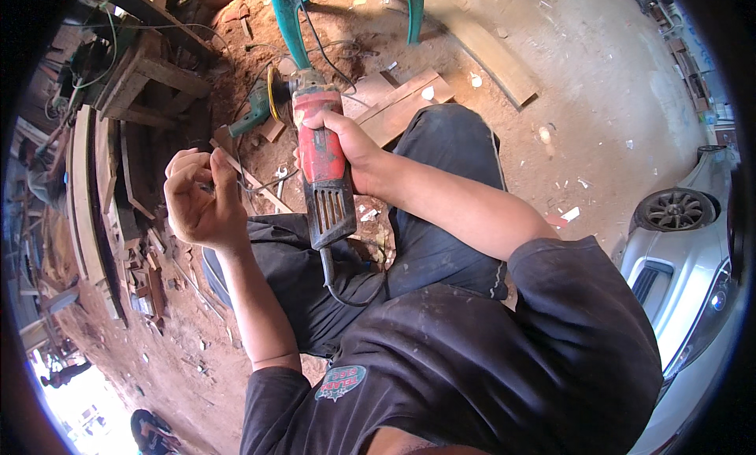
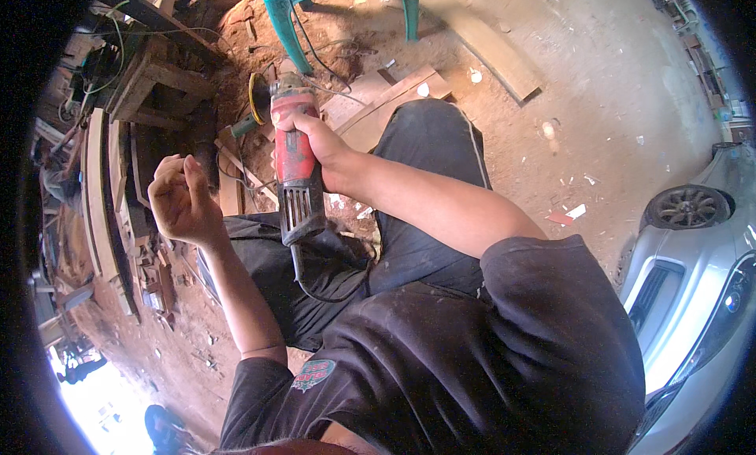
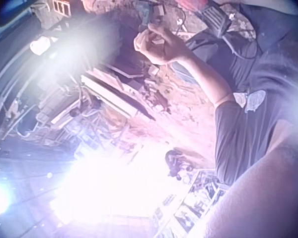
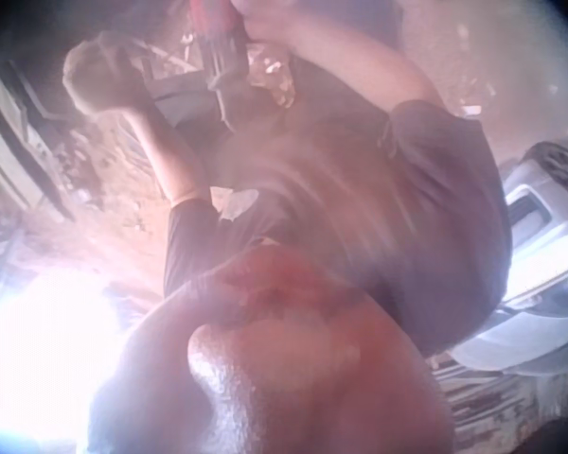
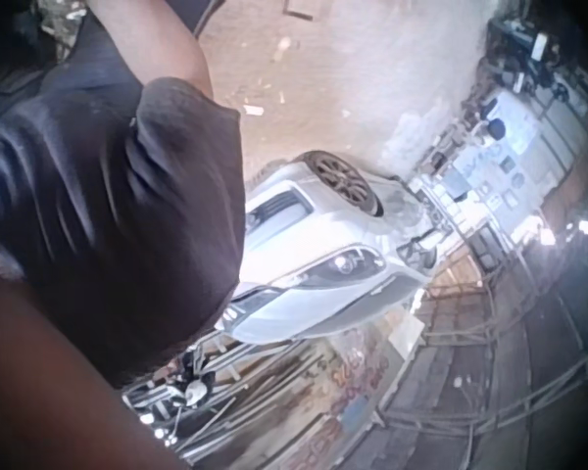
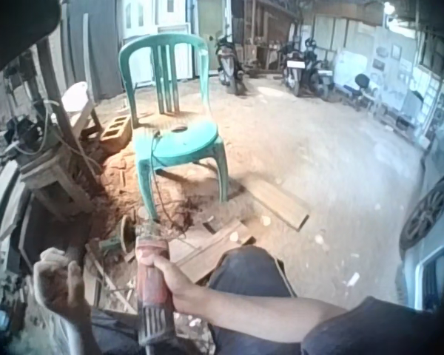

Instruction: The person applies adhesive to a sanding disk and attaches it to the pad of a handheld sander. They then remove a thin wooden piece from a block using their hands.

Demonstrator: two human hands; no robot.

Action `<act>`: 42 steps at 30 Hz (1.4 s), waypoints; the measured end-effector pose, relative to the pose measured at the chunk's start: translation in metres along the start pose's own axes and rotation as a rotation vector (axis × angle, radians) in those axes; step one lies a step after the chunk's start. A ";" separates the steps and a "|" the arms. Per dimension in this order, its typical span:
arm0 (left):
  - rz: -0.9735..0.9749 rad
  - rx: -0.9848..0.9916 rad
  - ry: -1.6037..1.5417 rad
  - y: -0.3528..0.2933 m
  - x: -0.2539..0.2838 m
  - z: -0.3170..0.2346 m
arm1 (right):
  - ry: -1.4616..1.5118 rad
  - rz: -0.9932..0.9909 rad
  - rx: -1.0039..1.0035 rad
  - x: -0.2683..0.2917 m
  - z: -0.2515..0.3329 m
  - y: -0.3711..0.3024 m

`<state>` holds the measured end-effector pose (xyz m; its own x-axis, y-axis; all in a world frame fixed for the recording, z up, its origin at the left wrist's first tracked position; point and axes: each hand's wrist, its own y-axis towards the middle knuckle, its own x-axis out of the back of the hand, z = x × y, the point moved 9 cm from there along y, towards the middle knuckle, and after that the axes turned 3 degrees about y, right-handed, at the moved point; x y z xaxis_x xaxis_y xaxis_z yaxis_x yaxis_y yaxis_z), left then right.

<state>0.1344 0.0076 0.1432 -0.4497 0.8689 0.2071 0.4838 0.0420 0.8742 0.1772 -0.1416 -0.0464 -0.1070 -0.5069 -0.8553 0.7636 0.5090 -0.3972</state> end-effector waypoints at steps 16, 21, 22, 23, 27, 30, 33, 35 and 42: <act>0.010 -0.027 0.048 -0.006 -0.010 0.004 | 0.051 -0.001 -0.007 0.000 0.003 -0.003; 0.105 -0.194 0.192 0.007 -0.018 -0.028 | 0.047 0.017 0.016 -0.001 0.007 -0.004; 0.130 -0.212 0.209 0.009 -0.019 -0.035 | 0.034 0.029 0.019 0.000 0.008 -0.003; 0.155 -0.230 0.218 0.009 -0.022 -0.041 | 0.020 0.035 0.029 0.003 0.009 -0.002; 0.110 -0.251 0.217 0.009 -0.013 -0.050 | -0.030 -0.052 0.032 -0.007 0.011 -0.012; 0.110 -0.242 0.228 0.011 -0.009 -0.055 | -0.021 -0.065 0.013 -0.009 0.010 -0.013; 0.097 -0.276 0.196 0.009 -0.006 -0.057 | -0.019 -0.074 0.003 -0.007 0.009 -0.013; 0.093 -0.283 0.184 0.009 -0.005 -0.058 | -0.011 -0.054 -0.012 -0.006 0.007 -0.012; 0.157 -0.251 0.297 0.015 -0.009 -0.058 | -0.026 -0.051 -0.021 -0.001 0.007 -0.008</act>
<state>0.1020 -0.0280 0.1799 -0.5996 0.6739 0.4318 0.3820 -0.2331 0.8943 0.1759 -0.1499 -0.0397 -0.1286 -0.5505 -0.8249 0.7437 0.4967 -0.4474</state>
